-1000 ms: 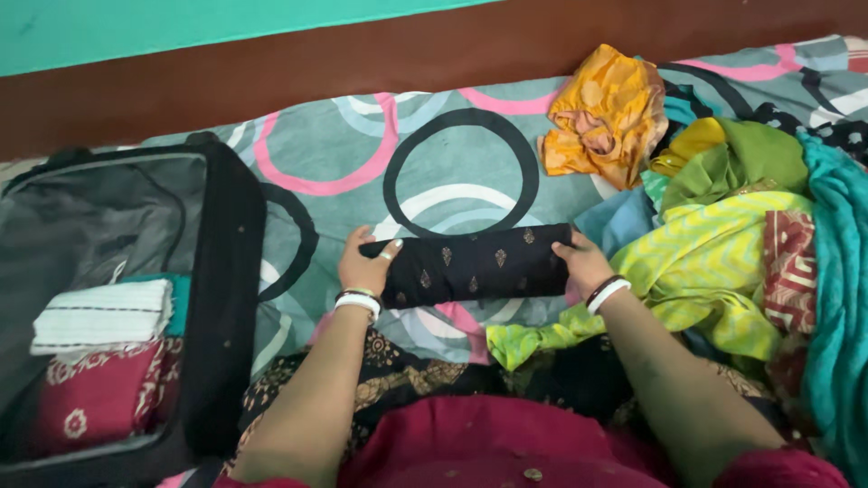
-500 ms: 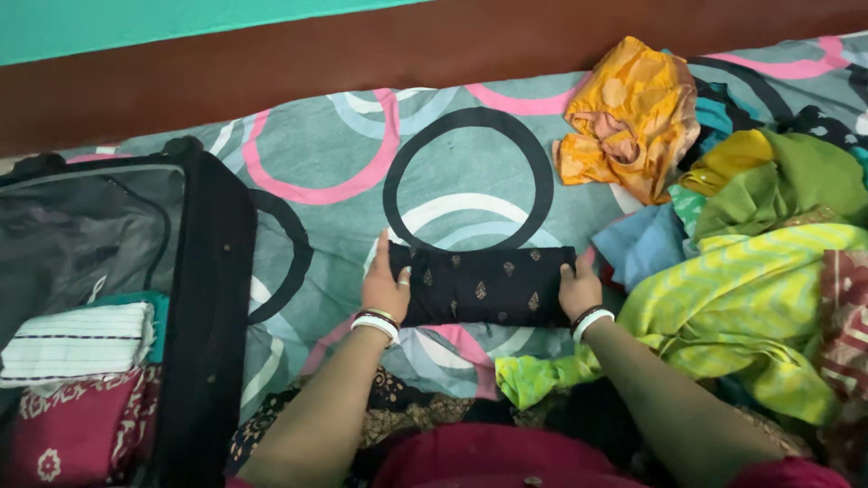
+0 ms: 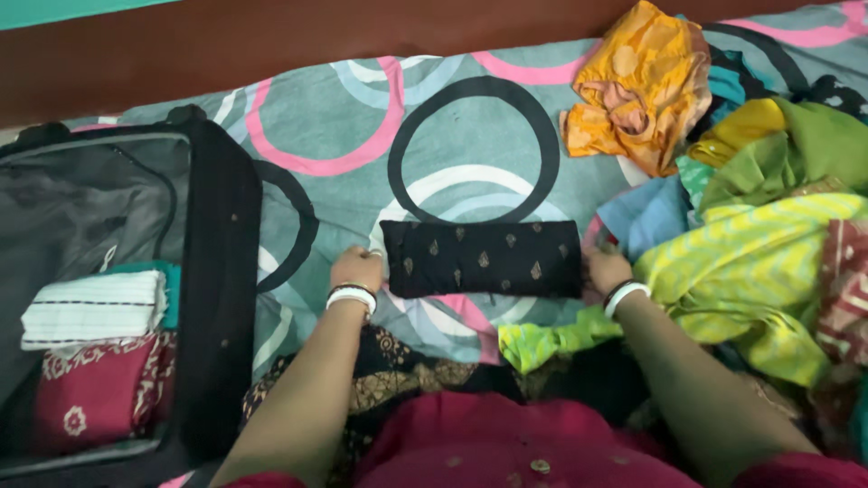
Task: The person folds several pieces of clothing, including a black patterned cloth, an orange cloth, and a turquoise cloth, on a bed. Each item is smoothed and folded into a compact rectangle before being placed into an open suitcase.
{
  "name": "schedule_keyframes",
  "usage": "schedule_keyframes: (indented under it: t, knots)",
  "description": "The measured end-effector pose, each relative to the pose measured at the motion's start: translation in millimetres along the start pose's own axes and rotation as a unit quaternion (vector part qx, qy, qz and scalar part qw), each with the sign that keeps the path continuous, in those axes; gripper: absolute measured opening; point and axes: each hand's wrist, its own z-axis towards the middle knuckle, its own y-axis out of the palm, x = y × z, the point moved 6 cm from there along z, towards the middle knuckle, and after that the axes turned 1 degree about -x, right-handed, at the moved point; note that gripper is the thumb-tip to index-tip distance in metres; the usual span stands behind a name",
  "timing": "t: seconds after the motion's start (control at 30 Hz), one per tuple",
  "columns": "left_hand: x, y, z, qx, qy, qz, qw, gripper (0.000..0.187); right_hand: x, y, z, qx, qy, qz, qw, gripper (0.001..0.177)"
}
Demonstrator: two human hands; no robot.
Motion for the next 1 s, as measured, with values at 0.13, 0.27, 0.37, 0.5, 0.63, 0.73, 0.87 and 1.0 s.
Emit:
schedule_keyframes:
  t: [0.13,0.27,0.37,0.5,0.63,0.73,0.87,1.0]
  knots:
    - [9,34,-7,-0.175,0.079,0.150,0.970,0.043,6,-2,-2,-0.117,0.006,-0.137,0.984,0.019]
    - [30,16,-33,-0.173,0.049,0.168,0.969,0.048,-11,9,-23,-0.074,-0.133,-0.378,0.913,0.030]
    - [41,0,-49,-0.218,0.001,0.142,0.966,0.047,-19,9,-36,-0.052,-0.176,-0.413,0.892,0.030]
    - [48,1,-56,-0.200,0.039,0.171,0.964,0.044,-28,7,-44,-0.049,-0.167,-0.429,0.887,0.032]
    - [51,1,-55,-0.164,0.049,0.204,0.964,0.047,-36,10,-52,-0.045,-0.186,-0.456,0.869,0.034]
    - [57,-9,-62,-0.145,0.033,0.181,0.972,0.047,-42,7,-59,-0.050,-0.178,-0.458,0.869,0.031]
    - [62,-15,-69,-0.130,0.048,0.126,0.982,0.037,-42,6,-65,-0.053,-0.146,-0.436,0.886,0.027]
    - [52,-7,-59,-0.124,0.016,0.141,0.982,0.033,-39,4,-56,-0.035,-0.156,-0.453,0.877,0.026]
